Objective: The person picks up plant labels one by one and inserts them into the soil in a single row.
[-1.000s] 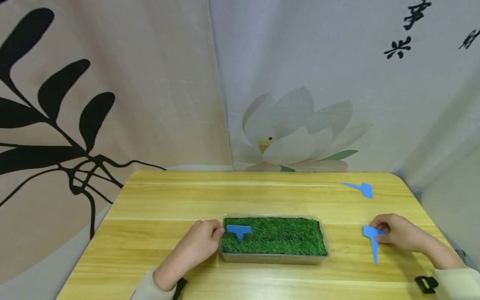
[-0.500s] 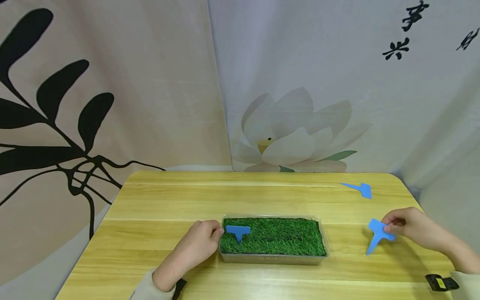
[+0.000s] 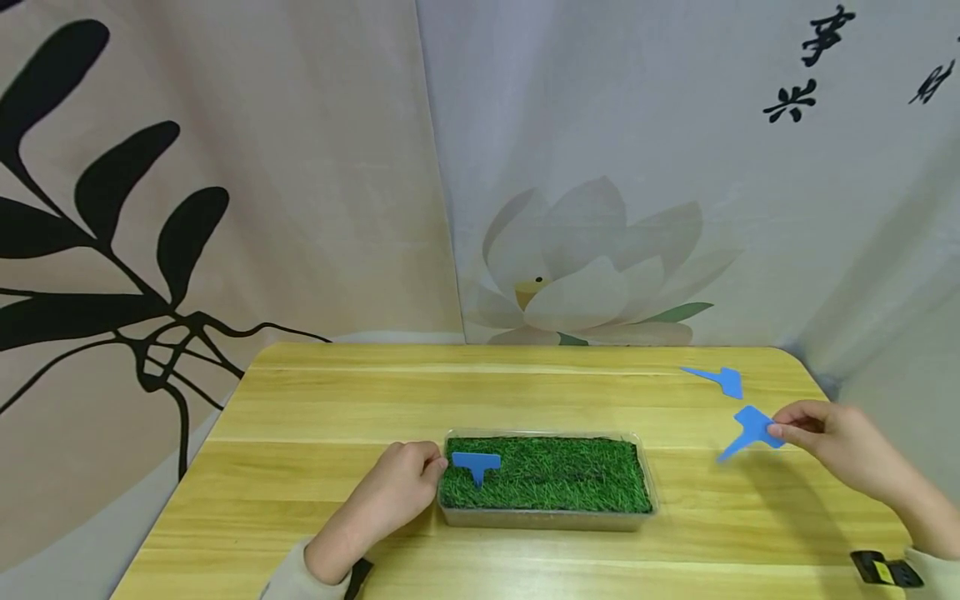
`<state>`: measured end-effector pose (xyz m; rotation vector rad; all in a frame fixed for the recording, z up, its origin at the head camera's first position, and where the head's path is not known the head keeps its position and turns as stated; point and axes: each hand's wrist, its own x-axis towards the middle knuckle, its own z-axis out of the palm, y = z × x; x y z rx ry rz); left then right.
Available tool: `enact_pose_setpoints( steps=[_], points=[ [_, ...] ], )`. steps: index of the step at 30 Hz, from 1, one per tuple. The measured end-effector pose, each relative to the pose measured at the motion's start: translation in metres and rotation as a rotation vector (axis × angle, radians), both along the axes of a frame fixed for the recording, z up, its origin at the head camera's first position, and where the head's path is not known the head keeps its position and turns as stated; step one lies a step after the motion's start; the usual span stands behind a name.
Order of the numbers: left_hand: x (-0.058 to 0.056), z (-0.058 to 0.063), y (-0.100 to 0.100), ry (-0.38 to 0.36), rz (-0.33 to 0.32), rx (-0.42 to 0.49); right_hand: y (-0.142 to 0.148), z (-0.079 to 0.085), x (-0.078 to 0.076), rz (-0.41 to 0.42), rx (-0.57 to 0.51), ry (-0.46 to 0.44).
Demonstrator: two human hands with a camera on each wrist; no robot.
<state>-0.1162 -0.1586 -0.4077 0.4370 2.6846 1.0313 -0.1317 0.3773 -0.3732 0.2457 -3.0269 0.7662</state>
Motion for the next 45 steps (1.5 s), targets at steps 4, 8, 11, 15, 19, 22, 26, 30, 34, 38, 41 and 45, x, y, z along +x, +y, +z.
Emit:
enact_pose_setpoints(
  steps=[4,8,11,15,19,22,26,30,34,38,41,45],
  points=[
    [0.000,-0.001,0.000,0.013,-0.001,-0.004,-0.006,0.008,0.002,-0.035,-0.004,0.093],
    [-0.001,-0.002,-0.001,0.025,-0.001,-0.007,-0.014,0.016,0.005,-0.068,-0.014,0.162],
    [-0.001,-0.003,-0.001,0.022,0.000,0.001,-0.021,0.021,0.006,-0.083,-0.025,0.205],
    [-0.001,-0.004,-0.001,0.014,0.003,0.013,-0.031,0.024,0.008,-0.089,-0.039,0.269],
    [-0.001,-0.004,-0.001,0.010,0.006,0.012,-0.042,0.026,0.009,-0.084,-0.061,0.331],
    [-0.001,-0.004,-0.001,0.009,0.009,0.008,-0.049,0.027,0.011,-0.091,-0.091,0.364],
    [-0.001,-0.004,-0.001,0.007,0.006,0.009,-0.059,0.029,0.012,-0.088,-0.121,0.389],
    [-0.001,-0.003,-0.002,0.008,0.002,0.009,-0.068,0.031,0.013,-0.062,-0.150,0.418],
    [-0.001,-0.004,-0.001,0.011,0.002,0.009,-0.078,0.032,0.014,-0.050,-0.183,0.463],
    [-0.002,-0.004,-0.001,0.014,0.002,0.009,-0.089,0.032,0.016,-0.053,-0.208,0.464],
    [-0.002,-0.005,-0.001,0.015,-0.001,0.008,-0.097,0.032,0.017,-0.040,-0.243,0.445],
    [-0.002,-0.005,-0.001,0.018,-0.005,0.009,-0.108,0.030,0.017,-0.017,-0.288,0.431]
  ],
)
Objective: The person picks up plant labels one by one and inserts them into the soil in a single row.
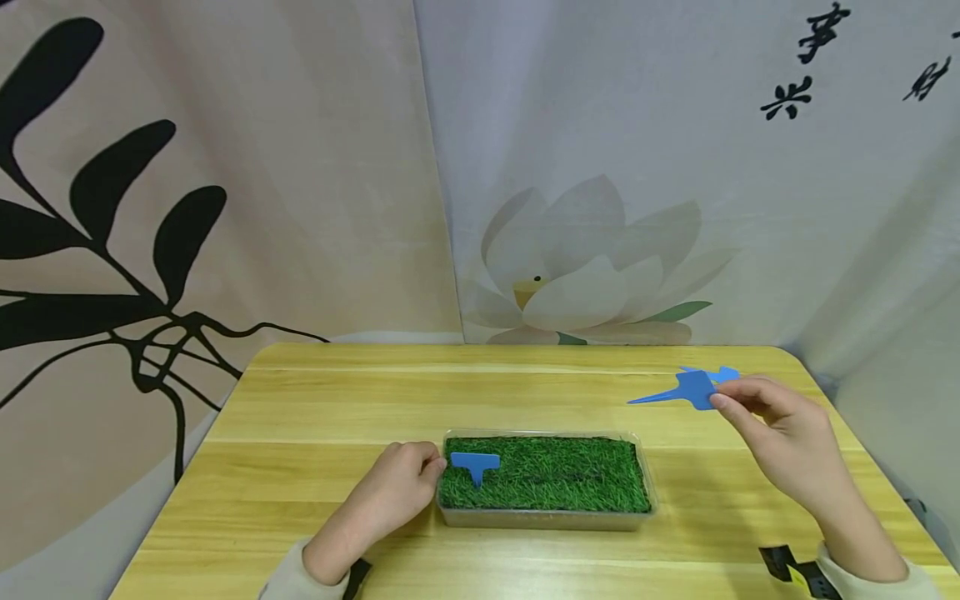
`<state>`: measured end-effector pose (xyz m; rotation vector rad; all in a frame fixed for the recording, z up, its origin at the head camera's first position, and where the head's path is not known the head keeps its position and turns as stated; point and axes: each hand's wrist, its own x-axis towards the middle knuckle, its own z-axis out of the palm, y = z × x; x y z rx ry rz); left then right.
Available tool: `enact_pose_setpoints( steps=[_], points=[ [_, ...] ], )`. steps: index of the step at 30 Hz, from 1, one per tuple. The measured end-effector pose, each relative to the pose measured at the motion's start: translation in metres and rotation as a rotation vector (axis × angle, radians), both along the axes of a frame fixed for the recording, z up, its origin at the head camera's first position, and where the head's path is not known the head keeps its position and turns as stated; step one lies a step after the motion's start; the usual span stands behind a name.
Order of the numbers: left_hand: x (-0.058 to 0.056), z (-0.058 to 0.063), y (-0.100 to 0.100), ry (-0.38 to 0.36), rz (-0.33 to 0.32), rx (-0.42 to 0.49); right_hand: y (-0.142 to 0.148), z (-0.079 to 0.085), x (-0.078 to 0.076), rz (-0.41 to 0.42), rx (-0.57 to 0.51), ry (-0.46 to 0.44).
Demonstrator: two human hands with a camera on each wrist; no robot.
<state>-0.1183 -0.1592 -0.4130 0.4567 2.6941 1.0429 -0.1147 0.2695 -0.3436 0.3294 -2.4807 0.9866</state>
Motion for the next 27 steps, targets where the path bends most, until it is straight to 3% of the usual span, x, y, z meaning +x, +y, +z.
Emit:
enact_pose_setpoints(
  steps=[27],
  points=[
    [0.000,0.004,-0.001,-0.017,-0.006,0.012,-0.062,-0.014,-0.011,0.259,0.000,0.033]
  ],
)
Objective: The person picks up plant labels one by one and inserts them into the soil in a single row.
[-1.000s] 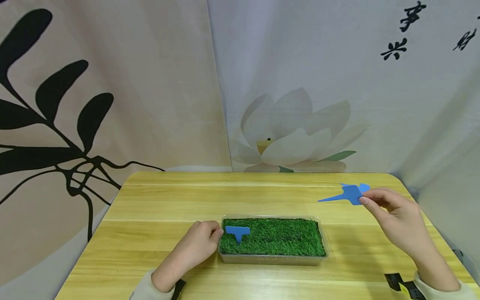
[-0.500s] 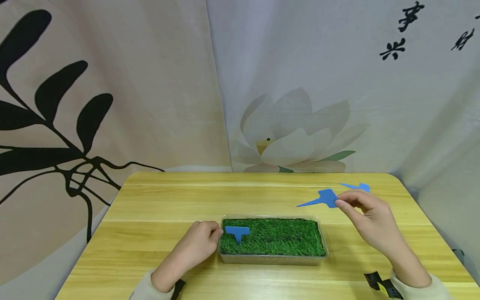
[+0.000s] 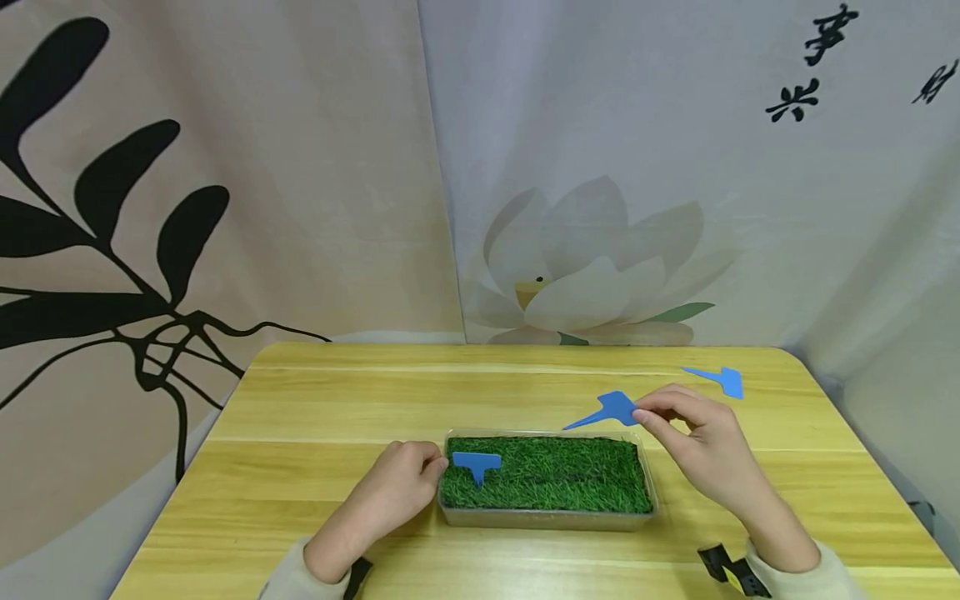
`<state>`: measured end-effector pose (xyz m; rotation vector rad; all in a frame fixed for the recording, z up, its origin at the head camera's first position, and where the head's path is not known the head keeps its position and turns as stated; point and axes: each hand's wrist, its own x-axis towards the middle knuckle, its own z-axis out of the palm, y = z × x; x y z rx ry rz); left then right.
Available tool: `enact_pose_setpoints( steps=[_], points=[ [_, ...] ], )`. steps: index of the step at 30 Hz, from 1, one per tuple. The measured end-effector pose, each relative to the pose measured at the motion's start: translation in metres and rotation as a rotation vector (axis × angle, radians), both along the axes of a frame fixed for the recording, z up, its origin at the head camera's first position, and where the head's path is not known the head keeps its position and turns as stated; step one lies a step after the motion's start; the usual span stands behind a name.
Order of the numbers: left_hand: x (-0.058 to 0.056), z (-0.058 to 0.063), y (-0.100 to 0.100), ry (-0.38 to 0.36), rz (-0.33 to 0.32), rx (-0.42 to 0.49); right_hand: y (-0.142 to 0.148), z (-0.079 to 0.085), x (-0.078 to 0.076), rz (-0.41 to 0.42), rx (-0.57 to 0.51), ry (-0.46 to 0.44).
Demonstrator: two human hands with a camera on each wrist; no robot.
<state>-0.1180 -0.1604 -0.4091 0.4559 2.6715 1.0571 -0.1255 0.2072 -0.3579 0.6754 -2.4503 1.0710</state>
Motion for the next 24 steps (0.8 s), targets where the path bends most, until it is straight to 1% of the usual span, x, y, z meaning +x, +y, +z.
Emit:
enact_pose_setpoints(
  steps=[7,16,24],
  points=[
    [0.000,-0.001,0.000,-0.001,-0.001,0.000,-0.013,-0.010,0.000,0.058,0.017,0.023],
    [-0.001,-0.001,0.000,0.001,-0.002,0.000,-0.026,-0.021,0.001,0.127,0.005,-0.058],
    [0.000,0.000,0.000,-0.003,0.001,0.001,-0.032,-0.030,0.001,0.178,-0.006,-0.099]
  ],
)
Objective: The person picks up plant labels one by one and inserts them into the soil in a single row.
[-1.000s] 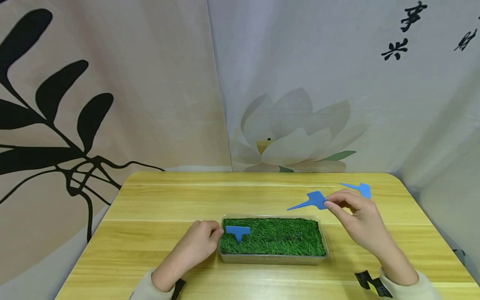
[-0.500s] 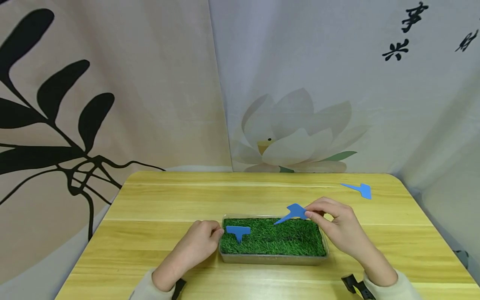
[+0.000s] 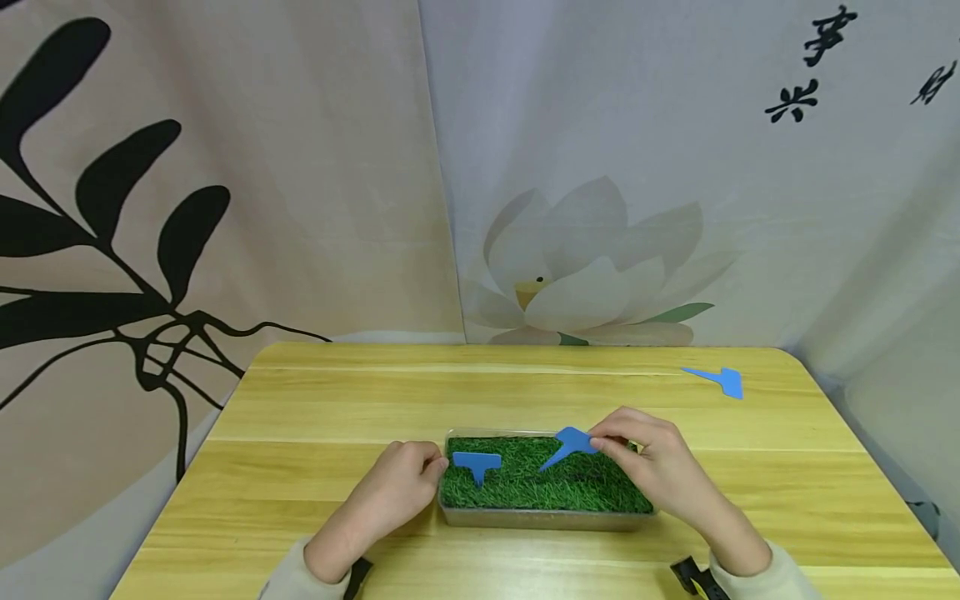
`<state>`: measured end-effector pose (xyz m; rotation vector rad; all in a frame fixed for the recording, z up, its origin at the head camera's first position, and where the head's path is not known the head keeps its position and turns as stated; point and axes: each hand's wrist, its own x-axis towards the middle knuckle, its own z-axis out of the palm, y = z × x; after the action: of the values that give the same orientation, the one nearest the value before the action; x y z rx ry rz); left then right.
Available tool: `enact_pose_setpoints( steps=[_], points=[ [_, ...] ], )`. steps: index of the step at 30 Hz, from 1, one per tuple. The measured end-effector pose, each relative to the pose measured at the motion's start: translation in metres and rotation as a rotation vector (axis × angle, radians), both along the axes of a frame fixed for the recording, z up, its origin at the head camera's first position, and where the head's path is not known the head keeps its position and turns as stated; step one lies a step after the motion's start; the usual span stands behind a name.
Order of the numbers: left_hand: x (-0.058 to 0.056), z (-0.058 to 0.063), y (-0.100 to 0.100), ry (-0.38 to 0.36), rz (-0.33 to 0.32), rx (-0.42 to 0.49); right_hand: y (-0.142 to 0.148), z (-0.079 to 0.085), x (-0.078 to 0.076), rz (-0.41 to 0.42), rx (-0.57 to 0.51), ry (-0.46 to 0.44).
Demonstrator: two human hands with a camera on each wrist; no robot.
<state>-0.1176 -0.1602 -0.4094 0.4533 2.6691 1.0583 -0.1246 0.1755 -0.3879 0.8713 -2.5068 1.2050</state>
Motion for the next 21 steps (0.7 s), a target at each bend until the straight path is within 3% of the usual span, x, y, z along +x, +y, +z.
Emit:
enact_pose_setpoints(
  steps=[14,21],
  points=[
    [-0.0001,-0.0003,0.0007,0.001,0.002,-0.003,-0.0030,-0.0082,-0.0020,0.073,0.026,-0.013],
    [-0.0007,-0.0011,0.0000,0.005,0.002,-0.002,-0.0045,-0.0087,-0.0040,0.116,0.025,0.084]
  ],
)
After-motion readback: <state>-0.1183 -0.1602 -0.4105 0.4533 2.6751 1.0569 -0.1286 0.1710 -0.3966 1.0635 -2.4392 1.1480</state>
